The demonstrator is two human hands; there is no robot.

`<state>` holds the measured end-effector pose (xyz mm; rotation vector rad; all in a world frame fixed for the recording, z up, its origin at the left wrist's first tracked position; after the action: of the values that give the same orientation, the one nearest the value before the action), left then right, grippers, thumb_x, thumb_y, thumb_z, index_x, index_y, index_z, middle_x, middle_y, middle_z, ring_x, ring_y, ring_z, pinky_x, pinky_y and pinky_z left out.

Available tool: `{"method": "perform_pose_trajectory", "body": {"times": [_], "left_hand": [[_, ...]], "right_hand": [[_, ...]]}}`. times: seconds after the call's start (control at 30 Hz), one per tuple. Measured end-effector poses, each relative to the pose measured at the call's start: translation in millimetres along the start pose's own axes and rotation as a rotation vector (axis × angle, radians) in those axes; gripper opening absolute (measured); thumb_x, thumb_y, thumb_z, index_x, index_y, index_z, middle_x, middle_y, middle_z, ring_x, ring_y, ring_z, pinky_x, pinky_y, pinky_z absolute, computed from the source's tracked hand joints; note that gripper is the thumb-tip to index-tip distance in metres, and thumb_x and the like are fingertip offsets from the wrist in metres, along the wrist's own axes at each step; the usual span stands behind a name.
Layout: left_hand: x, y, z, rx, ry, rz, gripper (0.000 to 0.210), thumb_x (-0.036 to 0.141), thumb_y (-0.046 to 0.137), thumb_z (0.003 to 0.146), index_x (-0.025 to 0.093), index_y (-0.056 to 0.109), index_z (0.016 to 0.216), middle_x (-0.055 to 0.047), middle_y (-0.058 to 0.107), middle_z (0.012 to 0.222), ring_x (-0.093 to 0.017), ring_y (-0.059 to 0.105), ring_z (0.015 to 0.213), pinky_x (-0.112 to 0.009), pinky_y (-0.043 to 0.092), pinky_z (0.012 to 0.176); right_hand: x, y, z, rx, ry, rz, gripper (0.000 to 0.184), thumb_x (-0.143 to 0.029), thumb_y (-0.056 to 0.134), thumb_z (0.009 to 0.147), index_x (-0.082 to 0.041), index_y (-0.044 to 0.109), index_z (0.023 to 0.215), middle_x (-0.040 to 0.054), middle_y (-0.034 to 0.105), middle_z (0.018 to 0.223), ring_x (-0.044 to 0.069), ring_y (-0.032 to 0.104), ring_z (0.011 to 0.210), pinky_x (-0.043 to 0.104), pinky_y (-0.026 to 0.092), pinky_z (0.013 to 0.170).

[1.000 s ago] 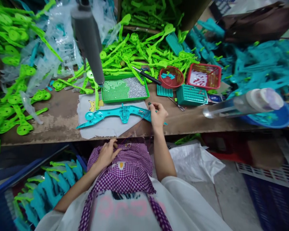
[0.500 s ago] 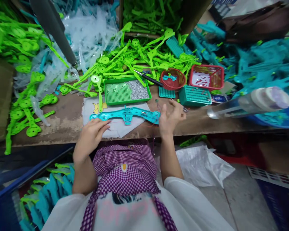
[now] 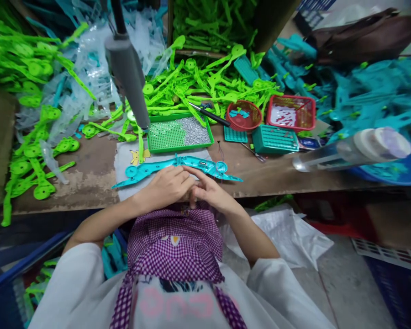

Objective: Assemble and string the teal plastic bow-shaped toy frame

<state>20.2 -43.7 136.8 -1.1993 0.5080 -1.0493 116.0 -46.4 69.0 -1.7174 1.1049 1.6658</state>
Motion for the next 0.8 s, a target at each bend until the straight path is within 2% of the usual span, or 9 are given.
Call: {"method": "perform_pose_trajectory", "body": {"times": [0.07,0.13,0.23,0.33,0.47,0.53,0.63,0.7,0.8], "left_hand": [[-8,10.5,0,0.012,-0.016,-0.025,0.025,0.024,0.042,0.1,0.018,0.062,0.085,-0.007,0.064,0.081,-0.02,0.06,0.08,-0.032,0.047,0.074],[-19,20.4,-1,0.003,-0.076,-0.14,0.03,0.028,0.04,0.1,0.019,0.061,0.08,-0.006,0.063,0.075,-0.019,0.06,0.075,-0.03,0.047,0.069],[-38,40.1,-4,-0.124,-0.192,-0.486,0.041,0.037,0.036,0.102,0.021,0.058,0.072,-0.001,0.059,0.064,-0.015,0.057,0.062,-0.027,0.044,0.059],[-52,62.6,-7,-0.264,-0.316,-0.824,0.05,0.048,0.033,0.101,0.021,0.057,0.066,0.002,0.054,0.055,-0.013,0.053,0.052,-0.025,0.042,0.052],[-67,86.8,-6,-0.288,-0.389,-1.126,0.048,0.059,0.038,0.097,0.022,0.069,0.097,-0.004,0.068,0.074,-0.011,0.056,0.051,-0.023,0.046,0.049],[-69,96.9,-6,-0.326,-0.381,-1.213,0.048,0.059,0.043,0.095,0.023,0.067,0.115,-0.007,0.072,0.086,-0.01,0.058,0.05,-0.022,0.046,0.046],[-67,102.9,-10,-0.377,-0.337,-1.257,0.041,0.054,0.058,0.089,0.024,0.07,0.114,-0.006,0.074,0.085,-0.011,0.063,0.052,-0.021,0.048,0.046],[-64,104.0,-17,-0.431,-0.319,-1.295,0.036,0.052,0.063,0.086,0.024,0.072,0.108,-0.005,0.074,0.083,-0.012,0.064,0.056,-0.022,0.05,0.05],[-59,109.8,-30,-0.618,-0.325,-1.348,0.035,0.05,0.059,0.09,0.021,0.072,0.105,-0.005,0.073,0.082,-0.011,0.065,0.06,-0.021,0.051,0.056]], "right_hand": [[4,-3,-3,0.031,0.053,0.003,0.07,-0.063,0.061,0.082,-0.023,0.044,0.136,-0.0077,0.056,0.062,0.008,0.045,0.044,0.023,0.037,0.043],[0,-11,-8,0.13,0.04,-0.114,0.05,-0.059,0.059,0.085,-0.022,0.055,0.117,-0.0082,0.05,0.06,0.007,0.039,0.045,0.022,0.031,0.043],[-10,-22,-17,0.268,-0.016,-0.447,0.028,-0.047,0.052,0.093,-0.021,0.059,0.092,-0.003,0.057,0.07,0.009,0.049,0.058,0.024,0.038,0.055],[-9,-29,-18,0.306,-0.03,-0.733,0.024,-0.039,0.048,0.096,-0.021,0.06,0.086,-0.0016,0.06,0.069,0.012,0.052,0.061,0.027,0.038,0.061],[-11,-51,-7,0.408,0.032,-0.953,0.02,-0.033,0.05,0.095,-0.022,0.061,0.083,0.0001,0.062,0.07,0.016,0.055,0.064,0.029,0.035,0.062],[-21,-62,1,0.502,0.028,-0.999,0.018,-0.03,0.05,0.094,-0.022,0.061,0.083,0.0027,0.064,0.078,0.018,0.058,0.073,0.03,0.037,0.067],[-32,-70,18,0.577,-0.069,-0.938,0.018,-0.031,0.05,0.094,-0.021,0.061,0.082,0.005,0.065,0.087,0.019,0.06,0.083,0.031,0.041,0.075],[-25,-70,28,0.571,-0.13,-0.857,0.019,-0.033,0.05,0.094,-0.021,0.06,0.084,0.005,0.065,0.087,0.019,0.06,0.085,0.032,0.043,0.078],[3,-71,33,0.607,-0.195,-0.786,0.021,-0.035,0.047,0.095,-0.021,0.059,0.086,0.0075,0.067,0.095,0.021,0.062,0.093,0.035,0.046,0.085]]}}
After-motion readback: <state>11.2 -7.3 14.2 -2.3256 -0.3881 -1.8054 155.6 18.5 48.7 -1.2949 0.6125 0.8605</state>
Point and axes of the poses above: each hand's wrist, its own z-axis towards the middle knuckle, its own y-axis out of the palm, x = y × z, the point moved 7 cm from there along z, towards the middle knuckle
